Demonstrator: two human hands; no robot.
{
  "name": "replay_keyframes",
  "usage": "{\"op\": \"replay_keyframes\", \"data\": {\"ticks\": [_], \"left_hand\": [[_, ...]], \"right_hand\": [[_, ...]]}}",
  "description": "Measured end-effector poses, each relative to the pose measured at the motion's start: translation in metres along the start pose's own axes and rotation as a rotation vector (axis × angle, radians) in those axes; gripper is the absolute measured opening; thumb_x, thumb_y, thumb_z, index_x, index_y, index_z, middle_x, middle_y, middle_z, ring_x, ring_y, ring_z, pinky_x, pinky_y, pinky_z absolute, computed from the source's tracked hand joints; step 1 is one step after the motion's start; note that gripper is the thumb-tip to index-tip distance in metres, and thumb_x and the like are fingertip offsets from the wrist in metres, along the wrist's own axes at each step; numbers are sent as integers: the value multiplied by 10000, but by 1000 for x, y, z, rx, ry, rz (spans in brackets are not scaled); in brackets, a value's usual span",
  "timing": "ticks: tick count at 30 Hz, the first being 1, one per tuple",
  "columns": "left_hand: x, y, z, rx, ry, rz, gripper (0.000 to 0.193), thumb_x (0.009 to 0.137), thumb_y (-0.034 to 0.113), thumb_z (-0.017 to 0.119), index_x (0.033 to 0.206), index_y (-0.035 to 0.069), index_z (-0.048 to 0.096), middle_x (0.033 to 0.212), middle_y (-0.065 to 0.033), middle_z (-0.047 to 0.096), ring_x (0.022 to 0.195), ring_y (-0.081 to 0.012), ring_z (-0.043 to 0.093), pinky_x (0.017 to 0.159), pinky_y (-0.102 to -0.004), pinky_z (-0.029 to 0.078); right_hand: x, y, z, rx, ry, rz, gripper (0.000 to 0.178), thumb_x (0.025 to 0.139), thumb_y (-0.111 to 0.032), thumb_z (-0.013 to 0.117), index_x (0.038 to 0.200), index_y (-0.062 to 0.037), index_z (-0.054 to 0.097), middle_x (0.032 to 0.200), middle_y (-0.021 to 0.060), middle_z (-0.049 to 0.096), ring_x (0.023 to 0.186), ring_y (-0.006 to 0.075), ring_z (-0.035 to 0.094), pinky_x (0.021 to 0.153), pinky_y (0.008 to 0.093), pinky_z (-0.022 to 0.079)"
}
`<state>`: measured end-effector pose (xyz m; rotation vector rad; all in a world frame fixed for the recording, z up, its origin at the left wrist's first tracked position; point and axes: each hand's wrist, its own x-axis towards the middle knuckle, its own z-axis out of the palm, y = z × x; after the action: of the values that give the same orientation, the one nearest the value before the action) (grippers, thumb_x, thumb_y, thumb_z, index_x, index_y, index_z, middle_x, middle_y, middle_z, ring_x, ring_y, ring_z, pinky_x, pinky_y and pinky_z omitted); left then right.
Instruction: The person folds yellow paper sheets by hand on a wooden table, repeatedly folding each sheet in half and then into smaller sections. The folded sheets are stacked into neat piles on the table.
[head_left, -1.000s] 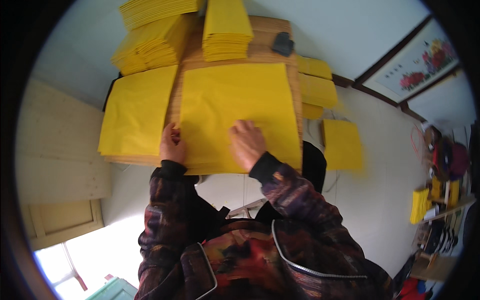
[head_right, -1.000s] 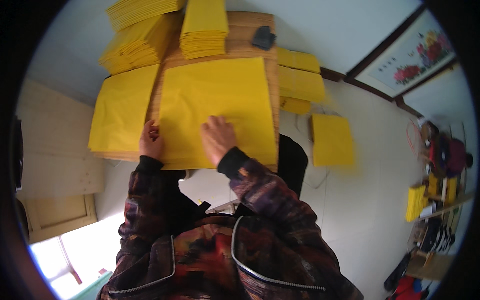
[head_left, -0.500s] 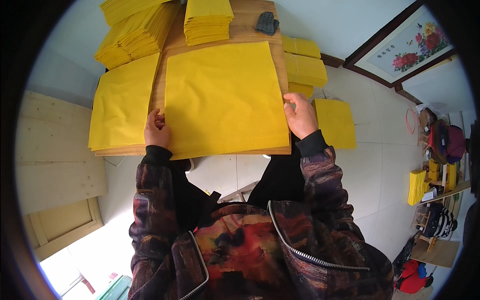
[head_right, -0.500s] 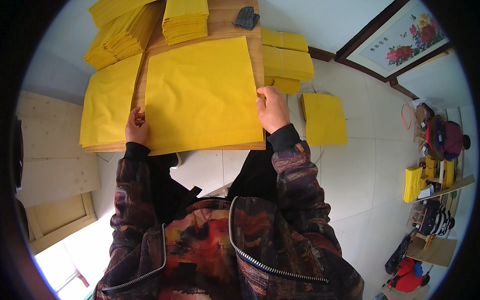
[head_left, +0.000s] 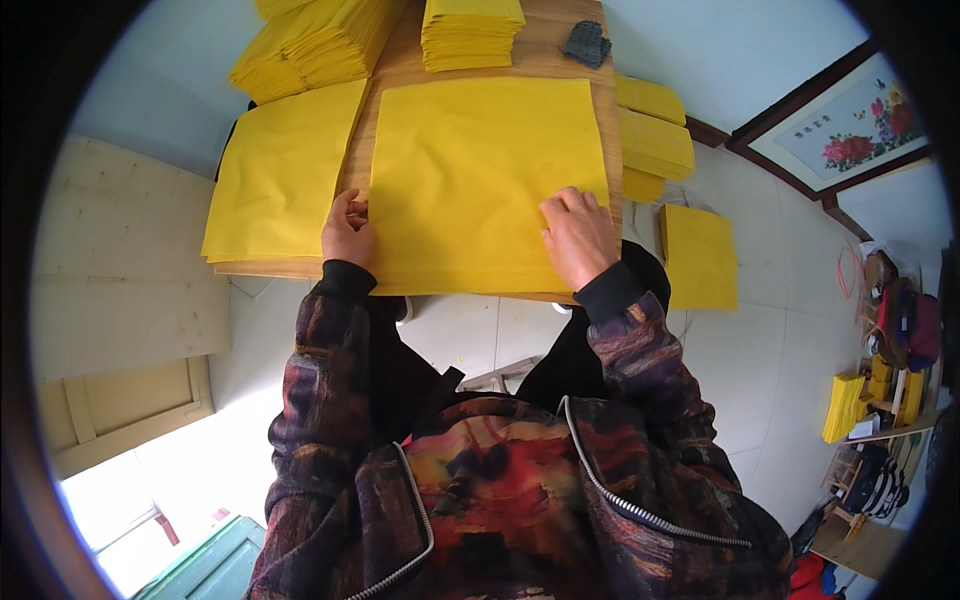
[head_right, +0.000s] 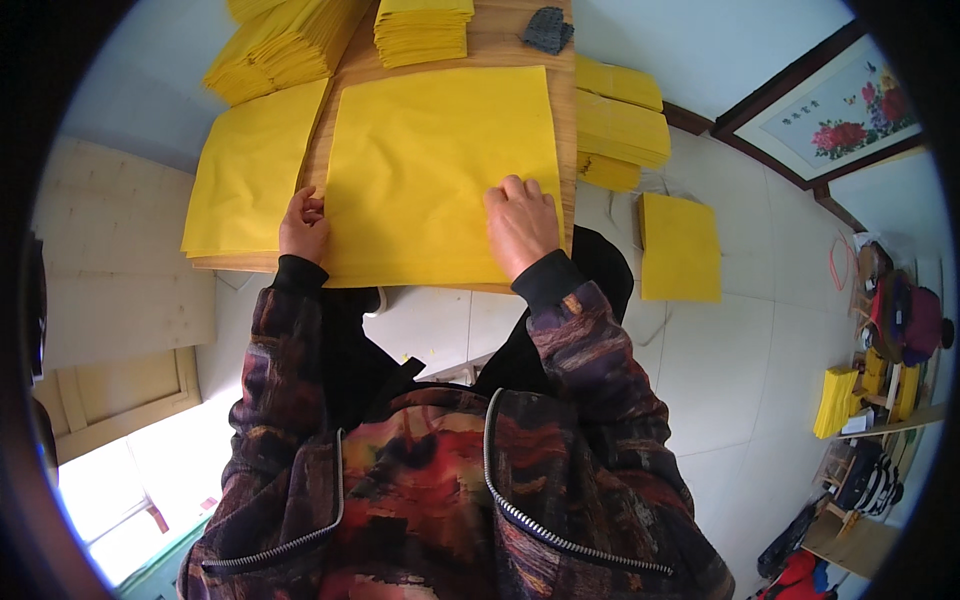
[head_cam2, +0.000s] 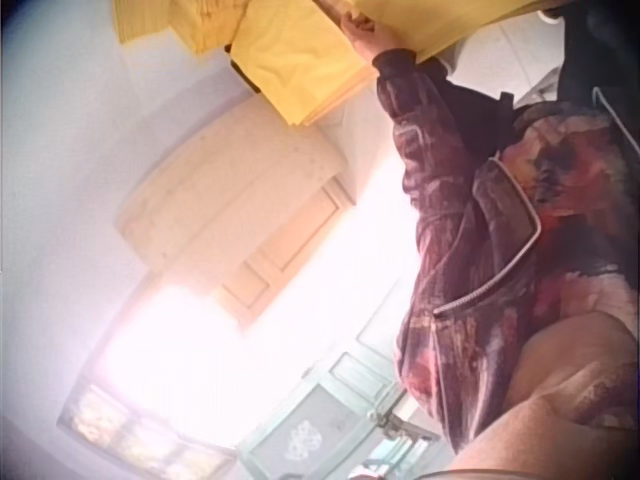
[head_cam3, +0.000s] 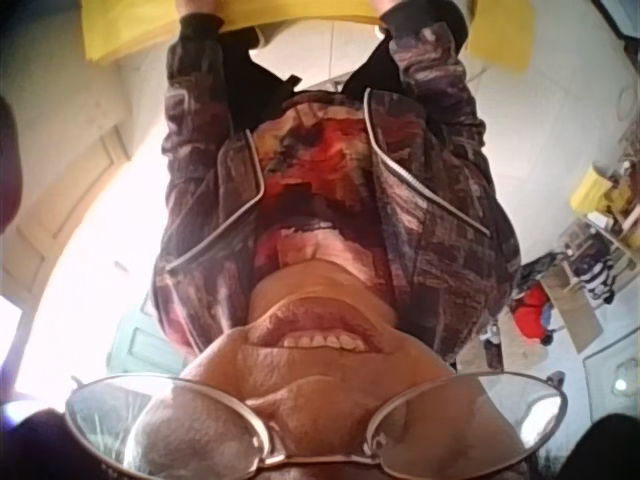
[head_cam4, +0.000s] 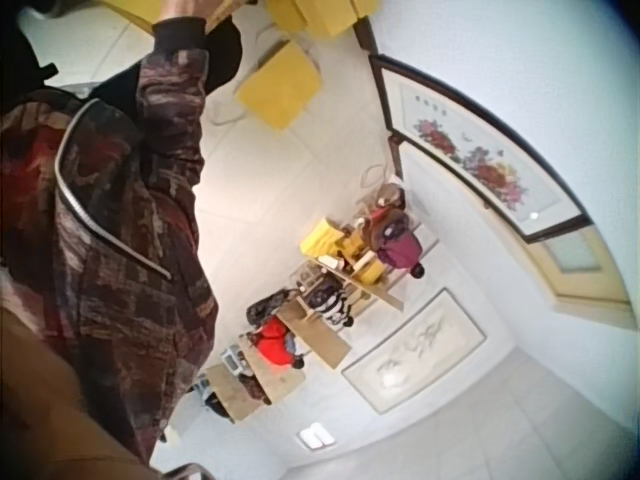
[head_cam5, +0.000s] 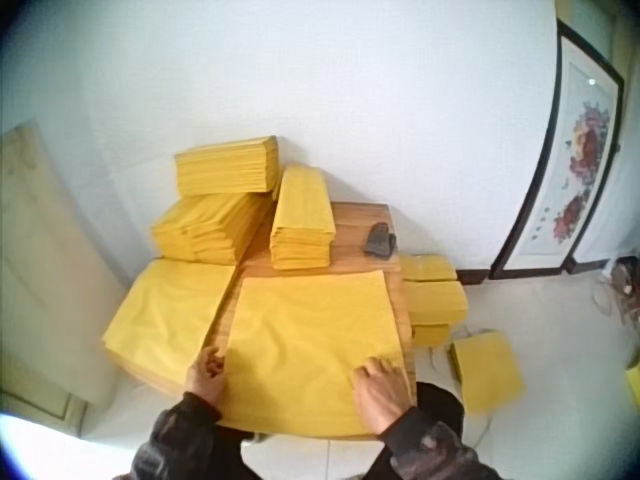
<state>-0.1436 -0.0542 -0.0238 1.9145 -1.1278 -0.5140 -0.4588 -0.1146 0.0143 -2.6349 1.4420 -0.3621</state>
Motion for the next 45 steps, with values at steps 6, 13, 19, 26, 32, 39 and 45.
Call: {"op": "replay_keyframes", "data": {"ticks": [6,13,19,26,32,39,45], "left_hand": [[0,-6,3,-10,26,30,458,746,-57,554,1200,6,556,901,-56,620,713,-125,578,687,-240,498],[-11,12,-4,79,69,119,468,720,-54,576,1176,50,578,1034,-106,602,831,-223,592,773,-312,504],[-60,46,-5,594,-217,601,536,742,356,723,1211,143,577,1343,-89,445,1266,-317,387,1016,-486,346],[-65,54,-7,653,-464,495,738,719,480,738,1326,147,481,1408,-78,391,1320,-300,341,1077,-472,289],[-53,31,-20,221,-114,462,483,792,153,701,1240,75,538,1240,-146,555,1178,-332,508,1014,-391,396],[-95,10,-52,136,-2,190,493,747,73,682,1219,41,541,1181,-168,547,1093,-327,549,918,-353,455],[-132,35,-38,384,48,403,510,642,117,774,1113,90,580,1167,-117,531,1115,-330,496,920,-419,410]], "right_hand": [[-3,-17,-3,67,105,-98,150,778,-62,595,925,-46,621,980,86,574,949,288,528,791,408,432],[-1,-8,-13,163,151,-136,315,758,-41,659,1066,-12,596,1162,121,542,1093,322,505,920,406,432],[-8,1,-13,137,6,-126,368,755,-49,664,1114,-17,587,1194,120,530,1118,319,495,946,402,429],[-6,0,-15,125,-50,-117,365,756,-48,667,1111,-28,584,1186,119,531,1112,321,492,940,394,433],[-18,35,-21,401,158,-58,315,796,-14,614,1109,-20,577,1134,134,568,1069,294,545,907,350,446],[-61,66,-31,730,170,304,212,877,-14,548,1085,-9,584,1063,71,605,994,172,572,838,288,464],[-45,43,-36,541,249,53,206,824,24,563,1028,-6,577,1048,116,601,953,242,588,787,312,471]]}}
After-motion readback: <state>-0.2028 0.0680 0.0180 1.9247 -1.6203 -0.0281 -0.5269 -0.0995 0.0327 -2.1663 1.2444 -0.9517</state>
